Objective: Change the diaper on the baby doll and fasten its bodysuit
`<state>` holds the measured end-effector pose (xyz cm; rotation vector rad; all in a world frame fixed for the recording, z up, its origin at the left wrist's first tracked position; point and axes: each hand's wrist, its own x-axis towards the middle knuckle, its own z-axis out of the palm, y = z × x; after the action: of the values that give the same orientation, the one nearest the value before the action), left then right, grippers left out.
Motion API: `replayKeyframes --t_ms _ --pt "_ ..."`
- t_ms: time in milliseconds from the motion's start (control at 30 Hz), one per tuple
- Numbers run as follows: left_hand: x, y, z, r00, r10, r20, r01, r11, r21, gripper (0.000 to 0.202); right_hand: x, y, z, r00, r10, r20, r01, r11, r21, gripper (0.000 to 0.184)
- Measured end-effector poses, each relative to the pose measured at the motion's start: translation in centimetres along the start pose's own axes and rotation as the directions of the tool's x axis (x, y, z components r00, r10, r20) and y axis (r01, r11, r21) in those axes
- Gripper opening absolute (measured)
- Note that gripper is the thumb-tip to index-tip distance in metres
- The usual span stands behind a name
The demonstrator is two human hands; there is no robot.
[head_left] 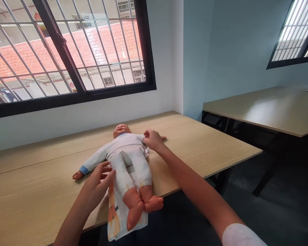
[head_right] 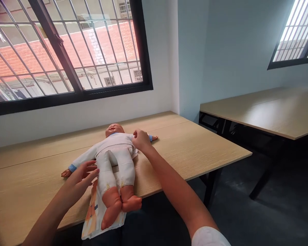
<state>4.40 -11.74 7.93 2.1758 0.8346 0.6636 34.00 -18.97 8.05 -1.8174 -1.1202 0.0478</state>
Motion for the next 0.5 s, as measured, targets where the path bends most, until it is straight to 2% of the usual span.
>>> replayKeyframes --t_ms 33,67,133,200,267,333,400,500 --pt "-0.3 0.3 -0.1 0.995 0.097 -0.016 -0.097 0.995 0.035 0.061 -1.0 -1.7 -0.5 0.996 -0.092 -0.02 0.094 0.988 0.119 0.009" --pt "-0.6 0.8 -0.1 0.979 0.203 0.014 -0.203 0.976 0.077 0.056 -2.2 -3.4 -0.8 0.979 -0.201 0.021 0.189 0.947 0.261 0.008" --pt "-1.2 2.0 -0.3 0.901 0.39 0.188 -0.419 0.895 0.154 0.037 -4.7 -6.6 -1.0 0.886 -0.395 0.243 0.274 0.868 0.414 0.009" --pt "-1.5 3.1 -0.4 0.812 0.429 0.396 -0.535 0.818 0.211 0.032 -7.0 -8.9 -0.8 0.771 -0.464 0.437 0.331 0.877 0.348 0.009" --pt "-1.8 3.5 -0.6 0.765 0.417 0.492 -0.587 0.766 0.264 0.039 -8.4 -9.7 -0.5 0.733 -0.422 0.534 0.378 0.905 0.196 0.012" --pt "-1.9 3.3 -1.0 0.756 0.42 0.501 -0.605 0.742 0.29 0.042 -9.0 -9.6 -0.3 0.722 -0.36 0.591 0.389 0.918 0.084 0.012" --pt "-2.2 2.5 -1.5 0.77 0.42 0.48 -0.594 0.746 0.3 0.04 -9.2 -8.8 -0.2 0.682 -0.327 0.654 0.402 0.915 0.038 0.007" --pt "-2.5 1.2 -2.4 0.81 0.384 0.444 -0.539 0.786 0.303 0.034 -9.2 -7.7 -0.5 0.612 -0.337 0.715 0.478 0.879 0.006 0.03"
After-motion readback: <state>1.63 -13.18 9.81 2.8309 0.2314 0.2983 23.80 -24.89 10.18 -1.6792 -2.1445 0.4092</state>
